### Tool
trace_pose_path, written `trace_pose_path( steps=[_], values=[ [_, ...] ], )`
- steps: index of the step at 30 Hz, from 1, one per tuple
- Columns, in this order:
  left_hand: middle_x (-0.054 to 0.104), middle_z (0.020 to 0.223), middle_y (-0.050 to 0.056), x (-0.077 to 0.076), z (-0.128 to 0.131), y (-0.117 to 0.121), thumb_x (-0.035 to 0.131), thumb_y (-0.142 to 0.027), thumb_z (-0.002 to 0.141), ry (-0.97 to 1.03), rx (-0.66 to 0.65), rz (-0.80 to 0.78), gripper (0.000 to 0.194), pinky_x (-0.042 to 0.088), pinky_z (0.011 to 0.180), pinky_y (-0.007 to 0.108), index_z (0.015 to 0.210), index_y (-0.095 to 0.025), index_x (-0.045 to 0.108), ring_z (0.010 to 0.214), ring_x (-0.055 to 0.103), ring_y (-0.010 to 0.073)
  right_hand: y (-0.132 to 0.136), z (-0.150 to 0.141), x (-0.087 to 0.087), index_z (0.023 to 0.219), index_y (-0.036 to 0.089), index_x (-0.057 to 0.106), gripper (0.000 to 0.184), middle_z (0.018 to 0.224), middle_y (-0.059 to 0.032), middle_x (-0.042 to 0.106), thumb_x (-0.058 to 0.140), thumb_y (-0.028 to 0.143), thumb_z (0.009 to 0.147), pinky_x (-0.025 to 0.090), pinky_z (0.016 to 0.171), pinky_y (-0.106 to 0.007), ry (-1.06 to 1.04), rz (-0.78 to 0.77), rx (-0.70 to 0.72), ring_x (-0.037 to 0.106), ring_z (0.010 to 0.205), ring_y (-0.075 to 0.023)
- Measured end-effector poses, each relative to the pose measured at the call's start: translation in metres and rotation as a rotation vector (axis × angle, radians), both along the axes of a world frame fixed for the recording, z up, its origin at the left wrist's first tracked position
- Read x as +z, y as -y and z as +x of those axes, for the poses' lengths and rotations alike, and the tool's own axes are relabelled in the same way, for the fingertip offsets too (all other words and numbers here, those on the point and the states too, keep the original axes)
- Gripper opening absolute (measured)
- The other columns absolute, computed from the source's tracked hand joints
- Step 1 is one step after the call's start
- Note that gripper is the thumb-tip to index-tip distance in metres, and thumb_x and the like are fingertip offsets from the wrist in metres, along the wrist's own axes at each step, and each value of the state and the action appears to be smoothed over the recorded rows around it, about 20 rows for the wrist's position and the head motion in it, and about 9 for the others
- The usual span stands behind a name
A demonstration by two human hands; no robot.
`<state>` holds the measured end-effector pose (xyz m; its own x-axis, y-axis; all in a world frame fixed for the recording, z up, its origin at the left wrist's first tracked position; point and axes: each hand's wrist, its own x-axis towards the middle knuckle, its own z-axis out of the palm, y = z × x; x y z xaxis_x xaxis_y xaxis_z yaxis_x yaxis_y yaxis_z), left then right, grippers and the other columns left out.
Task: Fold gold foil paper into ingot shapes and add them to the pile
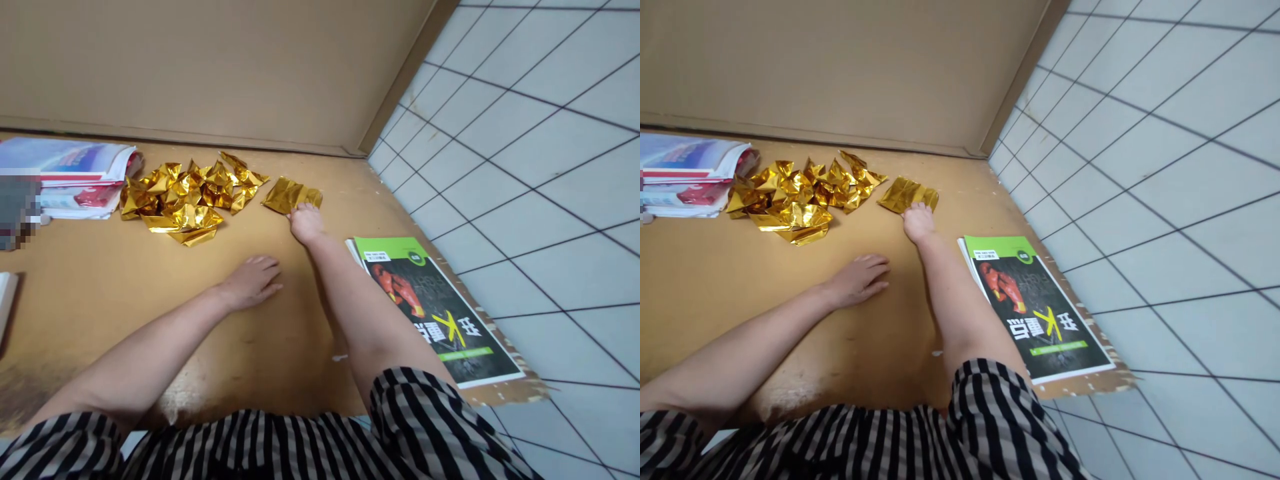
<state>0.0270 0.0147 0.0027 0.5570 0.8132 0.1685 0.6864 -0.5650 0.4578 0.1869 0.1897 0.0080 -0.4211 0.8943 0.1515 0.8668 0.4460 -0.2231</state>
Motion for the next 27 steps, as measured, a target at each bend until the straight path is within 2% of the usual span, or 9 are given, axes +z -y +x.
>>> trace_pose_path(
  steps=[3,6,13,16,19,21,23,25,27],
  values=[
    [0.063,0.127,0.014,0.001,0.0,0.0,0.05,-0.037,0.097,-0.01,0.0,-0.001,0.029,0.044,0.106,0.048,0.11,-0.017,0.065,0.121,0.056,0.0282,0.008,-0.005,0.007,0.104,0.002,0.071,0.034,0.108,-0.028,0.065,0.041,0.012,0.091,0.037,0.099,-0.058,0.02,0.016,0.026,0.054,0.114,-0.0401],
    [0.063,0.128,0.014,0.001,0.0,0.0,0.051,-0.036,0.096,-0.008,0.0,-0.001,0.029,0.044,0.106,0.047,0.112,-0.016,0.064,0.122,0.056,0.0281,0.016,-0.011,0.015,0.108,0.002,0.07,0.036,0.111,-0.0269,0.066,0.041,0.011,0.089,0.04,0.099,-0.055,0.067,0.005,-0.04,0.056,0.115,-0.0388],
    [0.065,0.127,0.013,-0.006,-0.003,-0.003,0.054,-0.037,0.094,0.129,0.01,-0.017,0.028,0.045,0.106,0.048,0.109,-0.018,0.067,0.121,0.057,0.0284,0.029,-0.012,0.033,0.092,0.011,0.073,0.027,0.105,-0.0202,0.069,0.048,0.022,0.093,0.046,0.086,-0.04,0.025,-0.009,-0.199,0.063,0.101,-0.0301],
    [0.068,0.12,0.012,-0.012,-0.004,-0.007,0.058,-0.037,0.092,0.334,0.07,-0.066,0.027,0.046,0.105,0.046,0.108,-0.019,0.068,0.116,0.061,0.0266,0.043,-0.003,0.044,0.082,0.016,0.07,0.024,0.091,-0.0128,0.071,0.05,0.024,0.092,0.046,0.082,-0.035,-0.2,0.125,-0.113,0.063,0.089,-0.0248],
    [0.069,0.12,0.012,-0.017,-0.009,-0.013,0.065,-0.042,0.086,0.653,0.279,-0.178,0.034,0.046,0.104,0.043,0.11,-0.019,0.068,0.114,0.062,0.026,0.069,0.007,0.056,0.075,0.02,0.066,0.026,0.07,-0.0026,0.063,0.052,0.035,0.091,0.044,0.069,-0.029,-0.558,0.176,0.003,0.057,0.07,-0.0182],
    [0.07,0.118,0.012,-0.016,-0.015,-0.019,0.071,-0.046,0.079,0.924,0.44,-0.271,0.042,0.047,0.102,0.041,0.11,-0.018,0.066,0.112,0.063,0.025,0.091,0.013,0.06,0.068,0.021,0.062,0.033,0.061,0.0016,0.055,0.056,0.047,0.087,0.041,0.061,-0.027,-0.781,0.096,0.04,0.052,0.062,-0.0152],
    [0.072,0.112,0.01,-0.013,-0.022,-0.024,0.077,-0.054,0.072,1.18,0.519,-0.342,0.051,0.047,0.1,0.038,0.106,-0.018,0.067,0.111,0.064,0.0241,0.111,0.016,0.059,0.068,0.021,0.061,0.037,0.06,0.003,0.054,0.059,0.056,0.083,0.039,0.057,-0.026,-1.003,-0.025,-0.004,0.05,0.059,-0.0138],
    [0.075,0.099,0.008,-0.007,-0.028,-0.026,0.078,-0.063,0.065,1.347,0.49,-0.436,0.056,0.05,0.094,0.036,0.096,-0.017,0.069,0.102,0.067,0.0242,0.128,0.017,0.051,0.07,0.022,0.063,0.039,0.063,0.0027,0.06,0.067,0.06,0.074,0.042,0.058,-0.026,-1.161,-0.183,-0.047,0.053,0.061,-0.0143],
    [0.076,0.085,0.008,-0.001,-0.032,-0.024,0.084,-0.064,0.055,1.388,0.419,-0.556,0.06,0.053,0.085,0.036,0.087,-0.015,0.071,0.091,0.07,0.0253,0.138,0.016,0.04,0.066,0.022,0.061,0.04,0.06,0.0034,0.061,0.074,0.06,0.065,0.042,0.057,-0.026,-1.247,-0.334,-0.106,0.053,0.058,-0.0137]
  ],
)
